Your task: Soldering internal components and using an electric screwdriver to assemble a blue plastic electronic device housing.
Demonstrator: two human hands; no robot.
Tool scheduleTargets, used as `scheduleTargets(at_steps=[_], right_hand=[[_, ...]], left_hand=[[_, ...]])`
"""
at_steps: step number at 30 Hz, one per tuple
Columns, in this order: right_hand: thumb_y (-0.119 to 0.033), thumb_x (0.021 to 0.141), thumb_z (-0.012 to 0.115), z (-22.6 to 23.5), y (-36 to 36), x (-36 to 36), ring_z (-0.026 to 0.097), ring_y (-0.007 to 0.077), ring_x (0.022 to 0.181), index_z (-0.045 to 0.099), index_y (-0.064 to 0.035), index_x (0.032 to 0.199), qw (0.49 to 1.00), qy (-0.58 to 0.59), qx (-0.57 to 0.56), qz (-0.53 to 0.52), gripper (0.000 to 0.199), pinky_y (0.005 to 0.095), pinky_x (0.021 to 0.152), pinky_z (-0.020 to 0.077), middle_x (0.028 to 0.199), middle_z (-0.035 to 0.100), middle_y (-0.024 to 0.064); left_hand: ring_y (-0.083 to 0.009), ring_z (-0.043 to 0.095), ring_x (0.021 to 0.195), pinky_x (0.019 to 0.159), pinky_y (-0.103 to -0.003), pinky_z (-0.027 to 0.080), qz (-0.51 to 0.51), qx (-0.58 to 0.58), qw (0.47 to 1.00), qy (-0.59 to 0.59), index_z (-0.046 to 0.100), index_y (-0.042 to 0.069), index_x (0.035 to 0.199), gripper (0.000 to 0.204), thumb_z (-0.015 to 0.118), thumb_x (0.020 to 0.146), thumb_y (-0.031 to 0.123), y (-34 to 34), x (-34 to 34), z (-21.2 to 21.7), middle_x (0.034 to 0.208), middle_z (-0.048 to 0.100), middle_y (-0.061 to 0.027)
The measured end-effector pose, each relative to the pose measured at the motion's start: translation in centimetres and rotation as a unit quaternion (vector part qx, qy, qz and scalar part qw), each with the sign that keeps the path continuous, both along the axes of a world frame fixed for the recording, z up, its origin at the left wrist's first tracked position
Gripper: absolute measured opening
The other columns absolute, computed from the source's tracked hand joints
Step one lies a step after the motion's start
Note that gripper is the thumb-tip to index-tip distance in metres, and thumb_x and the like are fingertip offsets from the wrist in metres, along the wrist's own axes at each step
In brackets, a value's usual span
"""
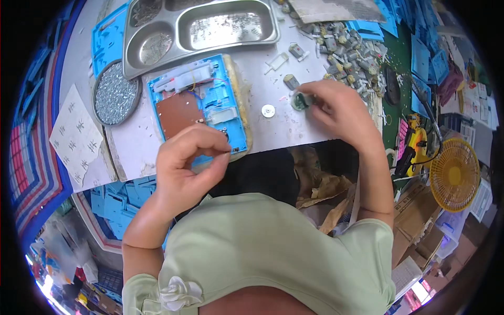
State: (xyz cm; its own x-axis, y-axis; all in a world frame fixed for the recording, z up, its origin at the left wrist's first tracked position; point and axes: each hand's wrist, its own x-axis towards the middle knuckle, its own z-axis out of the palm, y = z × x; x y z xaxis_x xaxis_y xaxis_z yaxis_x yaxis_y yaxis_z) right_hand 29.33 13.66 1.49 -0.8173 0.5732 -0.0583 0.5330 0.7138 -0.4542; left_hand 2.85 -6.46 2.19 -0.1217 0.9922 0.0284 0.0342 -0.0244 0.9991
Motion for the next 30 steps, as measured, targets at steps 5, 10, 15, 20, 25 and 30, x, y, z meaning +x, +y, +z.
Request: scheduleTargets(at_steps=[5,10,15,20,25,30], right_hand=[[-0.001,0.085,0.074,1.1,-4.8,-2.9,0.058,0.0064,0.071,0.065,-0.0031,0.131,0.859,0.273,-0.412,-0.135,0.046,0.0192,0.066,0.0487,0.086,0.060,0.0002],[0.004,0.087,0.075,0.8,-8.1,-6.5,0.058,0.0047,0.086,0.061,0.0020,0.134,0.743,0.283,-0.598,-0.097,0.049,0.0169,0.071,0.0483,0.092,0.062,0.0002],[0.000,0.088,0.076,0.4,-8.1,-7.8,0.059,0.0065,0.084,0.061,0.0020,0.133,0.743,0.269,-0.607,-0.085,0.048,0.0207,0.075,0.0498,0.089,0.063,-0.0005],[0.001,0.089,0.075,0.1,-7.8,-7.9,0.059,0.0071,0.084,0.061,0.0021,0.133,0.754,0.260,-0.598,-0.073,0.046,0.0222,0.074,0.0508,0.089,0.063,-0.0004],[0.001,0.086,0.076,0.7,-9.1,-8.2,0.059,0.0078,0.078,0.062,0.0003,0.131,0.836,0.266,-0.472,-0.085,0.047,0.0227,0.066,0.0504,0.090,0.064,0.0014],[-0.002,0.077,0.083,1.2,-8.9,-8.7,0.061,0.0131,0.070,0.067,-0.0031,0.120,0.925,0.264,-0.268,-0.052,0.045,0.0261,0.062,0.0493,0.090,0.067,0.0055]], left_hand=[[-0.0143,0.070,0.085,0.077,-0.028,0.059,0.014,-0.022,0.999,0.021,0.069,-0.001,0.100,0.016,0.070,0.085,-0.008,-0.1,1.0,-0.5,0.097,0.069,-0.0081],[-0.0123,0.068,0.081,0.074,-0.028,0.058,0.032,-0.025,0.999,0.018,0.066,0.000,0.107,0.024,0.071,0.085,-0.007,-0.1,0.9,-0.9,0.095,0.068,-0.0066],[-0.0116,0.067,0.081,0.073,-0.027,0.056,0.045,-0.009,0.999,0.023,0.065,0.000,0.110,0.027,0.071,0.085,-0.006,-0.4,0.6,-1.1,0.095,0.066,-0.0066],[-0.0114,0.066,0.089,0.082,-0.028,0.056,0.005,-0.035,0.999,0.028,0.059,-0.001,0.115,0.029,0.069,0.088,-0.005,-0.8,0.0,-1.0,0.103,0.064,-0.0066],[-0.0124,0.067,0.090,0.081,-0.029,0.057,0.012,0.006,0.999,0.032,0.060,-0.001,0.114,0.029,0.070,0.087,-0.007,-0.9,0.0,-1.3,0.105,0.066,-0.0080],[-0.0212,0.070,0.088,0.076,-0.034,0.057,0.018,0.156,0.950,0.269,0.063,0.001,0.110,0.031,0.073,0.083,-0.009,-0.4,-0.9,-1.7,0.098,0.069,-0.0117]])
